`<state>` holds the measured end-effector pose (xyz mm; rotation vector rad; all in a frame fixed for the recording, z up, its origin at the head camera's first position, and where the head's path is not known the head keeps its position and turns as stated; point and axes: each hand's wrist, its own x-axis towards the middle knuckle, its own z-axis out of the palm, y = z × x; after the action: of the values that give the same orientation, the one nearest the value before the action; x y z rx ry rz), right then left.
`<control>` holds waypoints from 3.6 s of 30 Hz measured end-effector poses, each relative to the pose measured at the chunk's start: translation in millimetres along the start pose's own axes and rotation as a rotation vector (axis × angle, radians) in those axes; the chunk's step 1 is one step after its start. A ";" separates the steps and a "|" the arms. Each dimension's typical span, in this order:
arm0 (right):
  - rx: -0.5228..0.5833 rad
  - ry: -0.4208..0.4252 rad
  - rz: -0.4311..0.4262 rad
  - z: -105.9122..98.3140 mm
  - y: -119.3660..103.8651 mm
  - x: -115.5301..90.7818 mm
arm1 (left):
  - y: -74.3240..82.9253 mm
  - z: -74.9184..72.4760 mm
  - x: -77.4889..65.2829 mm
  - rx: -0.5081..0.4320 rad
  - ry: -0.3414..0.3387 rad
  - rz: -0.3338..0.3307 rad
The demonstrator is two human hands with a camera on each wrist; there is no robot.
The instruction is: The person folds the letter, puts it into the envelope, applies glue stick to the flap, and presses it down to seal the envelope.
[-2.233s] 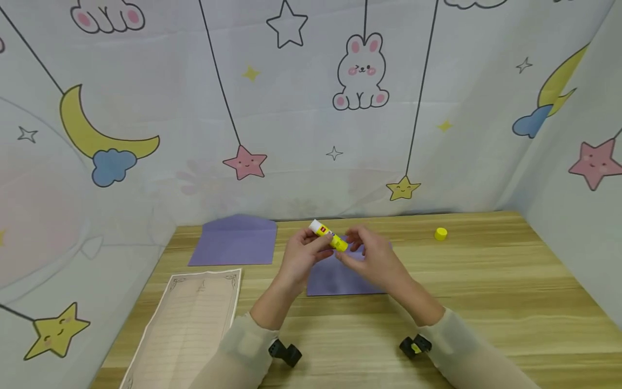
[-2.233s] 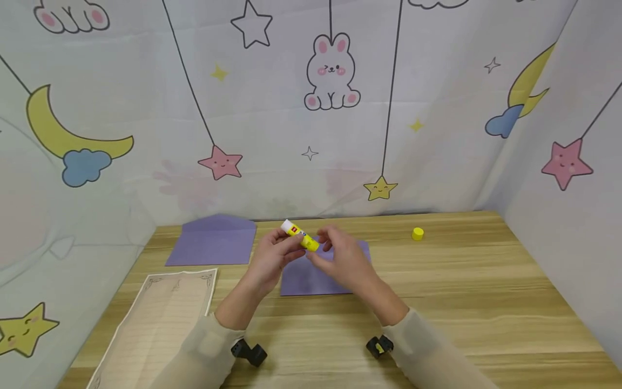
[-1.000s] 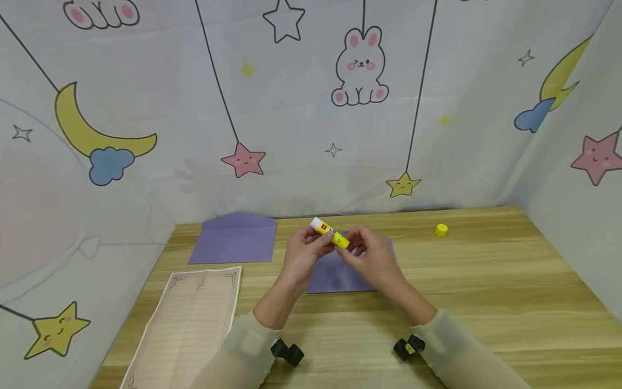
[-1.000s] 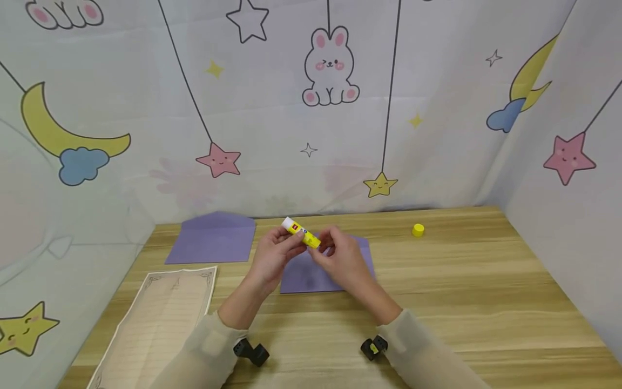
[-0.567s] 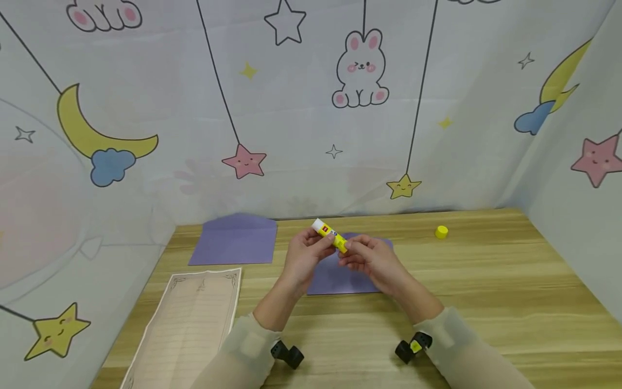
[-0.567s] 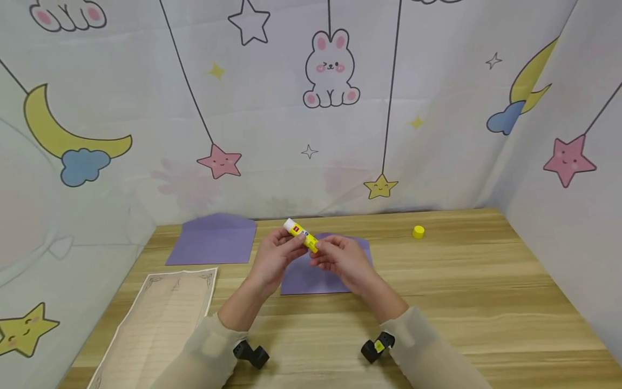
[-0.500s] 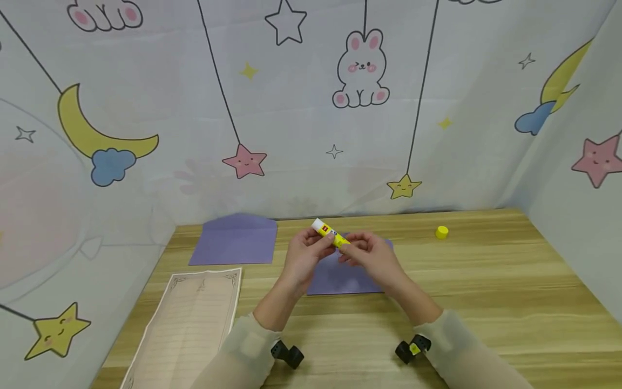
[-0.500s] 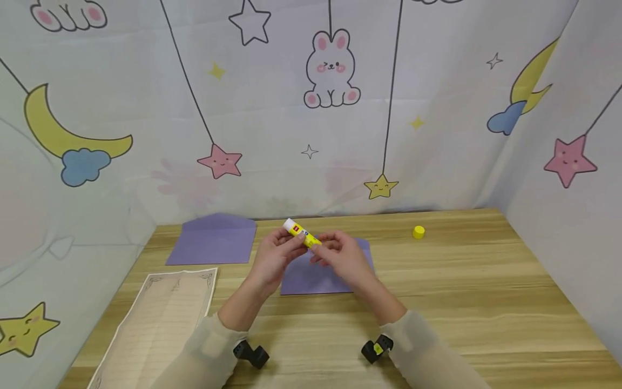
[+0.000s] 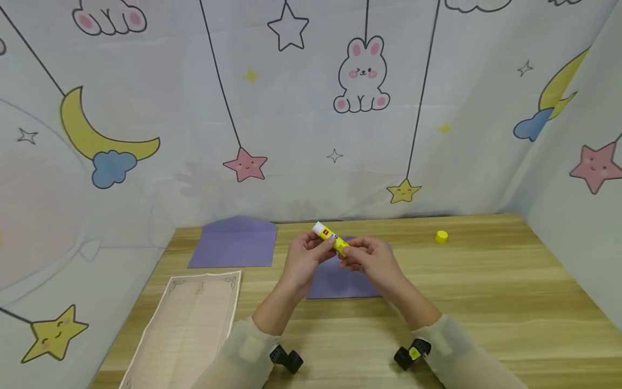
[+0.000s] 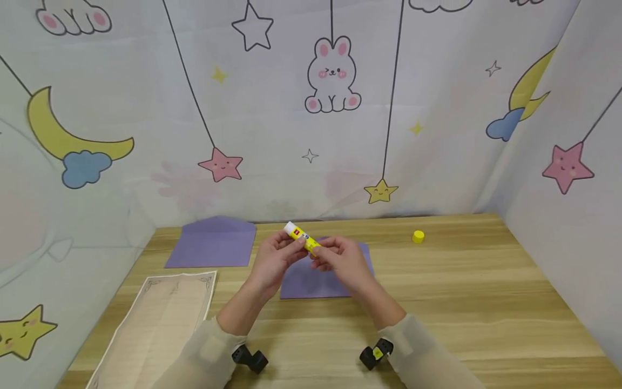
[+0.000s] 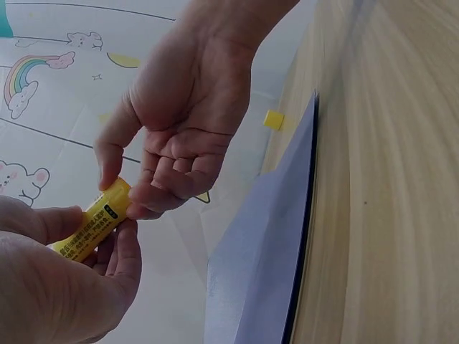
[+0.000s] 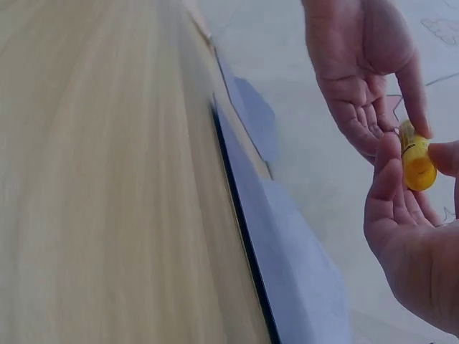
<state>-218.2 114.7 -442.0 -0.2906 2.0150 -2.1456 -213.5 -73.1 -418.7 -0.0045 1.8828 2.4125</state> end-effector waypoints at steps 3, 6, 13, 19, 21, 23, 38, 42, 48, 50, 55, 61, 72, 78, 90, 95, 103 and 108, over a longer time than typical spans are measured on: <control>0.124 -0.023 0.102 -1.6 0.4 0.5 | -1.1 0.1 0.0 0.005 -0.007 0.006; -0.002 -0.015 0.013 0.8 -0.2 -1.6 | -1.4 0.5 0.1 -0.001 0.004 0.012; -0.505 0.126 -0.397 10.0 -2.6 -8.0 | -2.1 -0.3 0.4 -0.004 0.015 0.018; -0.274 0.059 -0.217 3.9 -1.7 -5.2 | -1.7 0.1 -0.5 -0.009 0.007 0.017; -0.128 0.014 -0.090 1.5 -1.9 -3.4 | -1.4 0.0 -0.7 -0.006 0.003 0.020; -0.009 -0.011 0.008 0.0 -2.4 -2.3 | -1.4 -0.1 -0.6 -0.009 0.002 0.019; -0.531 0.139 -0.426 7.2 -0.8 -6.5 | -1.3 -2.4 1.8 0.005 0.031 0.012; -0.373 0.100 -0.292 4.2 -1.9 -4.9 | -1.0 -2.2 1.5 0.002 0.020 0.012; 0.062 -0.003 0.077 -2.1 -2.6 0.0 | -0.1 -1.0 0.2 0.003 -0.003 0.017; 0.171 -0.016 0.167 -3.5 -2.2 0.4 | 0.0 -0.2 -0.1 0.004 -0.004 0.019; 0.052 -0.019 0.069 -1.4 -2.7 -2.9 | -0.8 0.4 0.8 0.000 0.011 0.016; -0.471 0.110 -0.345 8.1 -2.1 -8.2 | 1.3 1.6 0.0 -0.002 0.027 0.010; -0.051 -0.009 -0.024 -0.4 -1.8 -3.5 | 0.4 1.6 -2.2 0.007 0.005 0.007; 0.092 -0.032 0.084 -0.8 -2.0 -2.5 | 0.1 1.4 -2.6 0.007 0.005 0.012; -0.363 0.098 -0.313 7.4 -0.4 -6.6 | 1.5 -0.2 -1.2 -0.008 0.019 0.007; -0.218 0.045 -0.182 3.1 0.4 -3.4 | 0.6 -0.3 -0.5 -0.006 0.013 0.004; 0.089 -0.027 0.023 2.3 -1.8 -1.4 | 1.2 1.0 -1.3 -0.017 0.007 0.017; 0.207 -0.053 0.053 5.6 -3.8 -3.4 | 1.2 1.7 -4.0 -0.015 -0.008 0.022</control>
<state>-213.4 110.4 -438.0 -0.2568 1.7343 -2.2649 -209.6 -72.0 -416.9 0.0251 1.8714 2.4370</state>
